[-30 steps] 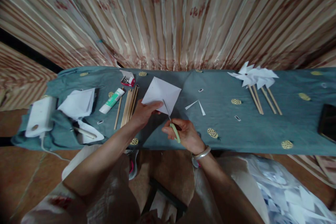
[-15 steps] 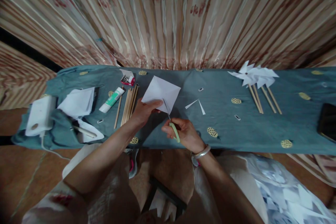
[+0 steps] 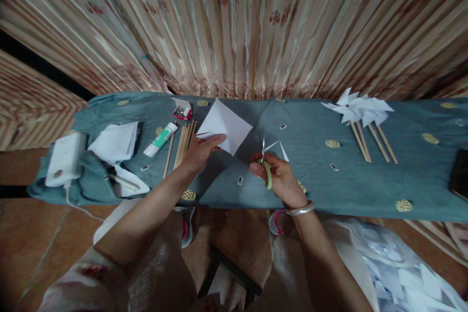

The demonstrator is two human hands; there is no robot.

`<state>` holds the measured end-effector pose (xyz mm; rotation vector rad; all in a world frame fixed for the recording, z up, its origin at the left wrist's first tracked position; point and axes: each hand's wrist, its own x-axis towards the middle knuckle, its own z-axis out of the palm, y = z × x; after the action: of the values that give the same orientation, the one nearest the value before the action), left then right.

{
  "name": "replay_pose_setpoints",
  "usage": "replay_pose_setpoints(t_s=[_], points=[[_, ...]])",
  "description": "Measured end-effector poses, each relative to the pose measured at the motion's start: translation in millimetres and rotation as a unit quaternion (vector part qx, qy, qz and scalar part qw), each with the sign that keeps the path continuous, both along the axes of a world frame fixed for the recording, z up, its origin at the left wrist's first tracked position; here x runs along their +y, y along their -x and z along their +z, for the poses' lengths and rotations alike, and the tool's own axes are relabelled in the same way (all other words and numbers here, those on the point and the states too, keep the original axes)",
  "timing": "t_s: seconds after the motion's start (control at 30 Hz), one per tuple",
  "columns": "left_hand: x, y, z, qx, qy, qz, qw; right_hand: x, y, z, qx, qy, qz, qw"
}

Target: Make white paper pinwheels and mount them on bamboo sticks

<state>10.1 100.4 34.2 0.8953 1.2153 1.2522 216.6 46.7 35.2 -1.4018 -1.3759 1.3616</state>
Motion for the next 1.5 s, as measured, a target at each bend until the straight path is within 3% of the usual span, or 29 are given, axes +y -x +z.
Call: replay_pose_setpoints(t_s=[0.13, 0.3, 0.43, 0.53, 0.73, 0.93, 1.1, 1.5], points=[[-3, -1, -12.3, 0.057, -0.032, -0.07, 0.995, 11, -9, -1.8, 0.059, -0.049, -0.113, 0.991], [-10, -3, -9.7, 0.174, -0.034, -0.148, 0.973, 21, -9, -2.4, 0.065, -0.071, -0.131, 0.987], [-12, -3, -0.5, 0.227, -0.041, -0.182, 0.956, 24, 2, -1.3, 0.096, -0.014, -0.148, 0.984], [-10, -6, 0.8, 0.186, -0.042, -0.177, 0.966, 24, 8, -2.4, 0.114, 0.014, -0.155, 0.981], [-17, -17, -1.8, -0.028, 0.054, -0.122, 0.991, 21, 15, -11.1, 0.142, -0.014, -0.195, 0.97], [-29, -21, -4.5, -0.066, 0.074, -0.093, 0.991, 21, 20, -16.0, 0.184, -0.037, -0.251, 0.95], [-29, -22, -5.2, -0.089, 0.096, -0.048, 0.99, 16, 24, -14.7, 0.196, -0.016, -0.223, 0.955], [-13, -5, 6.2, -0.142, 0.081, 0.011, 0.987, -19, 18, -8.4, 0.15, 0.034, -0.054, 0.987]])
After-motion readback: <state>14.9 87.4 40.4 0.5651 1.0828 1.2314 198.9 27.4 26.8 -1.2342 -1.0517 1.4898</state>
